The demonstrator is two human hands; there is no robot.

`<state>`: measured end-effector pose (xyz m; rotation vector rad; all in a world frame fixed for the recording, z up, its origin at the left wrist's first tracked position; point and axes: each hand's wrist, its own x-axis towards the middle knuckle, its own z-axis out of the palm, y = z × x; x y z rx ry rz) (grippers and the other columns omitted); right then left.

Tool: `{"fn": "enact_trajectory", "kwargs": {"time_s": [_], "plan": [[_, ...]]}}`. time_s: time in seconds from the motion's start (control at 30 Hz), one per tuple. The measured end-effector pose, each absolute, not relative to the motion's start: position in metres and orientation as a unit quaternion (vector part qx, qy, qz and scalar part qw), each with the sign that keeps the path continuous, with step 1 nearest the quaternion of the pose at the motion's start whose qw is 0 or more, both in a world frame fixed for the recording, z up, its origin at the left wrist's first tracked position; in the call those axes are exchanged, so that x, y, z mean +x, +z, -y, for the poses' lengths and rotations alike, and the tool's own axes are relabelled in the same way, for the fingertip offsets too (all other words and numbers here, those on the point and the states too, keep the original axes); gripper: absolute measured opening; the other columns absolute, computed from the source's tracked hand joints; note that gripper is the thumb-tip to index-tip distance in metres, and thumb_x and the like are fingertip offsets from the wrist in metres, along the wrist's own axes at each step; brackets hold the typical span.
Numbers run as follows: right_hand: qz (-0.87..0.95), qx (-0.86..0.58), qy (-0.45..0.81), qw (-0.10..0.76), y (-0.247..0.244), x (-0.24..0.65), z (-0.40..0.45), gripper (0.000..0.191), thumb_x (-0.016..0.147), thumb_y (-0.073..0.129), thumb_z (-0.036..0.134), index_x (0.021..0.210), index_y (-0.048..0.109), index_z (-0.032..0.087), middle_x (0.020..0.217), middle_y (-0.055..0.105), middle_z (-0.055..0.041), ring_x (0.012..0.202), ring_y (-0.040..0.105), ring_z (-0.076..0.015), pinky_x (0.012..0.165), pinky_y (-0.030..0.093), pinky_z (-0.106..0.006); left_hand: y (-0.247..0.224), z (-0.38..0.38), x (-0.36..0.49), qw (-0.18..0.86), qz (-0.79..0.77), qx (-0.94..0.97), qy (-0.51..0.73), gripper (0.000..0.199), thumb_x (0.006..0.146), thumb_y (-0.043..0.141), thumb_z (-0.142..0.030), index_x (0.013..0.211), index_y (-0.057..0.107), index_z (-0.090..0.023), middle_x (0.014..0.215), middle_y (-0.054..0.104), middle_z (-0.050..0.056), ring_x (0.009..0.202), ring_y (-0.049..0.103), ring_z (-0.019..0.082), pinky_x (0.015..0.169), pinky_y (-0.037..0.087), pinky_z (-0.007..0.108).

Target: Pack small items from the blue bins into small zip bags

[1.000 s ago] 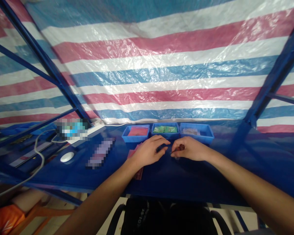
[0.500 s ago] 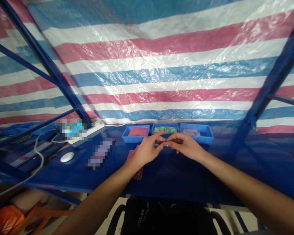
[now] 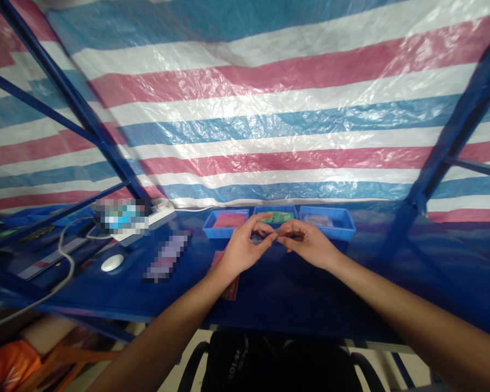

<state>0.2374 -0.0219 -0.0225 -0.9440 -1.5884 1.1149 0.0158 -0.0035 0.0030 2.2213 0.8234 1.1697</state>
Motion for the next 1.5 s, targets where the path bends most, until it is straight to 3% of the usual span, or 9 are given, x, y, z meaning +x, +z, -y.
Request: {"fn": "enact_trajectory", "kwargs": {"time_s": [0.27, 0.5, 0.6, 0.8, 0.9, 1.03, 1.17, 1.37, 1.5], "plan": [[0.662, -0.386, 0.452, 0.457, -0.026, 0.237, 0.02, 0.032, 0.088, 0.081, 0.051, 0.102, 0.07, 0.024, 0.099, 0.073, -0.0036, 0.079, 0.067, -0.0191, 0.073, 0.058, -0.037, 0.001, 0.006, 0.017, 0.239, -0.301, 0.826, 0.413, 0.041, 0.092, 0.071, -0.017, 0.131, 0.063, -0.021, 0.098, 0.079, 0.001, 0.09, 0.075, 0.016, 0.09, 0.057, 0.03], [0.678, -0.386, 0.421, 0.462, -0.027, 0.236, 0.023, 0.028, 0.091, 0.078, 0.047, 0.106, 0.069, 0.025, 0.102, 0.072, -0.0041, 0.085, 0.067, -0.0209, 0.078, 0.056, -0.037, 0.002, 0.006, 0.016, 0.214, -0.298, 0.84, 0.4, 0.034, 0.096, 0.069, -0.023, 0.13, 0.064, -0.021, 0.1, 0.079, 0.002, 0.093, 0.076, 0.017, 0.087, 0.058, 0.029], [0.679, -0.378, 0.41, 0.476, -0.028, 0.234, 0.023, 0.023, 0.09, 0.078, 0.04, 0.102, 0.067, 0.026, 0.099, 0.07, -0.0026, 0.089, 0.067, -0.0214, 0.079, 0.054, -0.036, 0.003, 0.006, 0.015, 0.202, -0.288, 0.852, 0.387, 0.04, 0.096, 0.068, -0.022, 0.135, 0.063, -0.023, 0.101, 0.079, 0.002, 0.096, 0.077, 0.018, 0.088, 0.059, 0.03], [0.684, -0.375, 0.421, 0.463, -0.03, 0.233, 0.023, 0.012, 0.09, 0.071, 0.029, 0.094, 0.061, 0.025, 0.088, 0.064, 0.0007, 0.078, 0.06, -0.0181, 0.074, 0.048, -0.034, -0.001, 0.007, 0.015, 0.167, -0.281, 0.87, 0.37, 0.049, 0.095, 0.067, -0.02, 0.143, 0.06, -0.023, 0.104, 0.078, 0.003, 0.099, 0.076, 0.021, 0.093, 0.06, 0.033], [0.675, -0.371, 0.437, 0.465, -0.028, 0.233, 0.023, 0.012, 0.089, 0.07, 0.028, 0.094, 0.06, 0.025, 0.086, 0.063, 0.0016, 0.077, 0.059, -0.0175, 0.073, 0.047, -0.033, -0.002, 0.007, 0.015, 0.156, -0.272, 0.875, 0.37, 0.049, 0.097, 0.065, -0.02, 0.145, 0.058, -0.023, 0.111, 0.078, 0.005, 0.11, 0.074, 0.023, 0.103, 0.058, 0.038], [0.648, -0.361, 0.463, 0.486, -0.023, 0.234, 0.023, 0.016, 0.086, 0.072, 0.029, 0.096, 0.06, 0.025, 0.091, 0.064, 0.0013, 0.079, 0.06, -0.0175, 0.076, 0.05, -0.034, 0.002, 0.011, 0.015, 0.133, -0.253, 0.88, 0.381, 0.042, 0.1, 0.063, -0.022, 0.142, 0.059, -0.025, 0.136, 0.071, 0.009, 0.129, 0.067, 0.025, 0.115, 0.053, 0.042], [0.612, -0.375, 0.484, 0.5, -0.016, 0.234, 0.025, 0.017, 0.081, 0.071, 0.026, 0.096, 0.063, 0.024, 0.086, 0.064, 0.0017, 0.076, 0.059, -0.0171, 0.073, 0.051, -0.033, 0.006, 0.013, 0.014, 0.124, -0.211, 0.89, 0.385, 0.049, 0.095, 0.076, -0.033, 0.142, 0.062, -0.025, 0.148, 0.06, 0.012, 0.141, 0.058, 0.027, 0.122, 0.049, 0.045], [0.567, -0.366, 0.55, 0.492, -0.016, 0.236, 0.026, 0.043, 0.078, 0.072, 0.021, 0.12, 0.065, 0.026, 0.085, 0.069, 0.0021, 0.069, 0.061, -0.0157, 0.071, 0.052, -0.032, 0.006, 0.006, 0.014, 0.108, -0.191, 0.902, 0.373, 0.022, 0.101, 0.069, -0.025, 0.122, 0.073, -0.025, 0.126, 0.075, 0.008, 0.126, 0.067, 0.025, 0.115, 0.051, 0.046], [0.552, -0.362, 0.571, 0.489, -0.017, 0.237, 0.026, 0.04, 0.084, 0.078, 0.03, 0.122, 0.066, 0.027, 0.09, 0.071, -0.0007, 0.071, 0.064, -0.0164, 0.067, 0.052, -0.032, 0.01, 0.007, 0.012, 0.107, -0.191, 0.902, 0.373, 0.019, 0.105, 0.064, -0.031, 0.121, 0.073, -0.024, 0.12, 0.078, 0.007, 0.118, 0.069, 0.025, 0.11, 0.052, 0.044]]}}
